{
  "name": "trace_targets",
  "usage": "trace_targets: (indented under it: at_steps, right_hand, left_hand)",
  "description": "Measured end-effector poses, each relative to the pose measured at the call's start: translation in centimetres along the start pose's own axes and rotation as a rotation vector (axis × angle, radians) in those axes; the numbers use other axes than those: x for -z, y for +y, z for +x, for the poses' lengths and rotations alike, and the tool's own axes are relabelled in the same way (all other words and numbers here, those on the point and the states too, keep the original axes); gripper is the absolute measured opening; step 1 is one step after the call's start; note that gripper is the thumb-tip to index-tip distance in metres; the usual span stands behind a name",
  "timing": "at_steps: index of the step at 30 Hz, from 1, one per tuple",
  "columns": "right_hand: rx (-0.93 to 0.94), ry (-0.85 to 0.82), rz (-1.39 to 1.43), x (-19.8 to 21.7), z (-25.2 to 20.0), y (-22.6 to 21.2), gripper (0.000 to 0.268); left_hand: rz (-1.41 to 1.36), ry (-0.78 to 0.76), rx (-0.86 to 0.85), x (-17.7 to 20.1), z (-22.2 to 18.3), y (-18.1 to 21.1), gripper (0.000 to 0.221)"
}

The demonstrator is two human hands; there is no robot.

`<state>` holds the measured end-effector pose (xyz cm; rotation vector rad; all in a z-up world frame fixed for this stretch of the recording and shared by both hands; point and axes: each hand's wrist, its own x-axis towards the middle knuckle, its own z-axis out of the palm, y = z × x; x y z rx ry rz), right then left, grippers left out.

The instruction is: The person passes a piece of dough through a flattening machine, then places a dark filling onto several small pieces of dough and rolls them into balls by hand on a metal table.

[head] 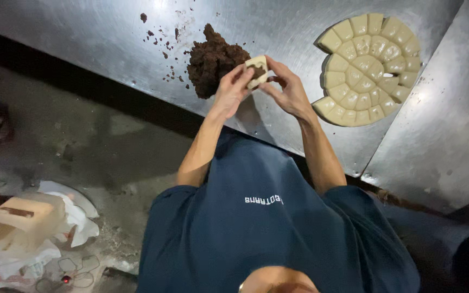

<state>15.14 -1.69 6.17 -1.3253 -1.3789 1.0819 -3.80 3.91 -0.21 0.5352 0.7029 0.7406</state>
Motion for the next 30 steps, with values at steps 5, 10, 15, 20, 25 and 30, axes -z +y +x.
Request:
trace_targets:
  at_steps: [5, 10, 15, 20, 25, 30]
  right_hand:
    - [0.23, 0.145, -0.482, -0.8, -0.3, -0.1, 0.037]
    - [0.325, 0.145, -0.512, 0.0, 0.3, 0.4, 0.028]
    - [0.281, 0.035, -0.349, 2.1, 0.3, -0.9, 0.035]
    - [-0.029, 0.06, -0.087, 1.8, 0.4, -1.2, 0.023]
    - [0.442, 0.231, -0.627, 0.6, 0.4, -4.8, 0.032]
    - [0.039, 0.294, -0.334, -0.4, -0.6, -4.2, 0.02]
  left_hand:
    - [0.76, 0.218, -0.277, -1.8, 0.9, -1.7, 0.035]
    - [1.166, -0.095, -0.62, -1.0, -0.1, -1.7, 0.043]
    - [0.207, -0.105, -0.02, -1.4, 0.0, -0.3, 0.061]
    - [-0.105, -0.232, 0.001, -1.0, 1.3, -2.3, 0.056]
    - [-0.068, -0.051, -0.129, -2.7, 1.6, -3.1, 0.037]
    - [0.14, -0.172, -0.211, -2.9, 0.7, -1.4, 0.03]
